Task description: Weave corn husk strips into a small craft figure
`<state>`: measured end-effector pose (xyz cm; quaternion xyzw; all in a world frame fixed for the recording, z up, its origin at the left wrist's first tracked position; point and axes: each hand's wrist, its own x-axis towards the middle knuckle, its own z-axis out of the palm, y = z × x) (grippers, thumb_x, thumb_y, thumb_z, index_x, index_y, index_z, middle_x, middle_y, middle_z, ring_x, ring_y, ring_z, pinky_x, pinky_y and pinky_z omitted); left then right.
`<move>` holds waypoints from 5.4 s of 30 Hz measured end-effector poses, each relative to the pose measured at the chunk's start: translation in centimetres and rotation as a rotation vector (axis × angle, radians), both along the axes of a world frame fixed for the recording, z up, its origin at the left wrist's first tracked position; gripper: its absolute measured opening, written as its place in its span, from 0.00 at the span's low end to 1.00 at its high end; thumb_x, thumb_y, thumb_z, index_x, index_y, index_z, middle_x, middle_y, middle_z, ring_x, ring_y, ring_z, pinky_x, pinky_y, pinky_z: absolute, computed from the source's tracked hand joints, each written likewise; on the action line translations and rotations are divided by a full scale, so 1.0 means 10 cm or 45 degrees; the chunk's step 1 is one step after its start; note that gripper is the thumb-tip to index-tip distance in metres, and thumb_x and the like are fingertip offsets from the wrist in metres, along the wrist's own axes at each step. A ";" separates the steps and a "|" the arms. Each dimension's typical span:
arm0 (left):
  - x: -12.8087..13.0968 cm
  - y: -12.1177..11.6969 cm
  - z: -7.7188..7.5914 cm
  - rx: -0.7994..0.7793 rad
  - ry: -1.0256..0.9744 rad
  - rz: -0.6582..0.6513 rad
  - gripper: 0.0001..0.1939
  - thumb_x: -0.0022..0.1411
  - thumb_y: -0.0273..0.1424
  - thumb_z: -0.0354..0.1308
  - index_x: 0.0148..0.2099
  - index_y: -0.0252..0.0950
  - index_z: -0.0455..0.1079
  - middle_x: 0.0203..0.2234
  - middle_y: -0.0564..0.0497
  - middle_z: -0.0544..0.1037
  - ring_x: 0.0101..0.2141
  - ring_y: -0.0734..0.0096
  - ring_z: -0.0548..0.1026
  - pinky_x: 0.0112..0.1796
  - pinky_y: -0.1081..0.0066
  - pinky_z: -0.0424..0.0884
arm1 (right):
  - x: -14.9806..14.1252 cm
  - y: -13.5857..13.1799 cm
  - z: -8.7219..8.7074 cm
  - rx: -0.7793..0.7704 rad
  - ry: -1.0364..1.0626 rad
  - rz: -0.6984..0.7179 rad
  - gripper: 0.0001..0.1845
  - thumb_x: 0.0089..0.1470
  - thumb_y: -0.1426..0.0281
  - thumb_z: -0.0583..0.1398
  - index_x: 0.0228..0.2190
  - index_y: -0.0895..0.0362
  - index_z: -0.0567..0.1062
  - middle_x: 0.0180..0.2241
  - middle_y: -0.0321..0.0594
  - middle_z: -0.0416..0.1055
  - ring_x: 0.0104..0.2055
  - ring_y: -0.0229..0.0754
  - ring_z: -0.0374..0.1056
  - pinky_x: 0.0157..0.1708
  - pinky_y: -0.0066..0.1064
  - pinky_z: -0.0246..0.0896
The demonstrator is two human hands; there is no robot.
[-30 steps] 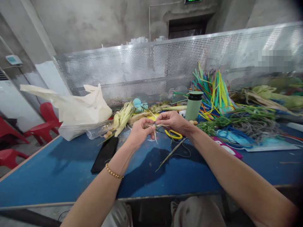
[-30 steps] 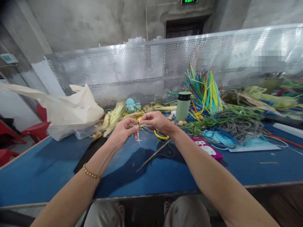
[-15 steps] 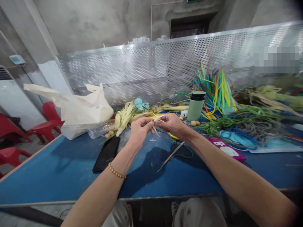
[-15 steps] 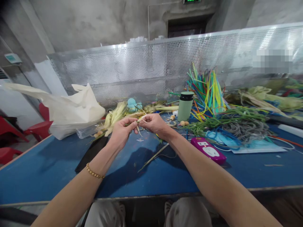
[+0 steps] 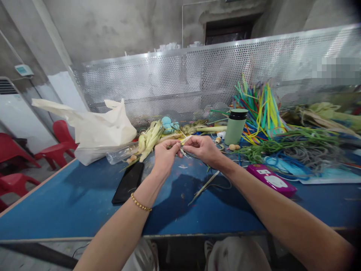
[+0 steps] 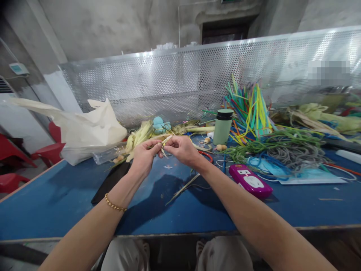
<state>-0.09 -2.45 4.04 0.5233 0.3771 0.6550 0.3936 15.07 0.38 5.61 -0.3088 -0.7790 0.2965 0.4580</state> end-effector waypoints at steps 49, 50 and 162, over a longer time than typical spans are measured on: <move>0.00 -0.01 0.01 0.056 -0.143 -0.211 0.08 0.53 0.28 0.64 0.37 0.31 0.73 0.16 0.54 0.73 0.20 0.76 0.70 0.30 0.73 0.66 | 0.00 -0.04 0.09 -0.005 0.075 0.099 0.13 0.49 0.62 0.64 0.24 0.59 0.73 0.22 0.36 0.68 0.25 0.35 0.61 0.27 0.29 0.56; 0.00 -0.02 0.01 0.063 -0.108 -0.176 0.08 0.54 0.29 0.64 0.37 0.31 0.73 0.16 0.54 0.73 0.20 0.75 0.70 0.30 0.72 0.66 | -0.01 -0.06 0.09 0.030 0.054 0.071 0.12 0.50 0.62 0.63 0.24 0.59 0.73 0.22 0.36 0.68 0.25 0.35 0.61 0.27 0.29 0.56; -0.38 0.19 0.10 -0.139 -0.216 -0.076 0.09 0.43 0.26 0.67 0.29 0.29 0.74 0.17 0.51 0.75 0.18 0.73 0.73 0.26 0.72 0.69 | 0.88 0.58 -0.08 -0.253 -0.471 -0.636 0.17 0.44 0.69 0.67 0.39 0.60 0.77 0.28 0.40 0.74 0.26 0.37 0.66 0.22 0.26 0.58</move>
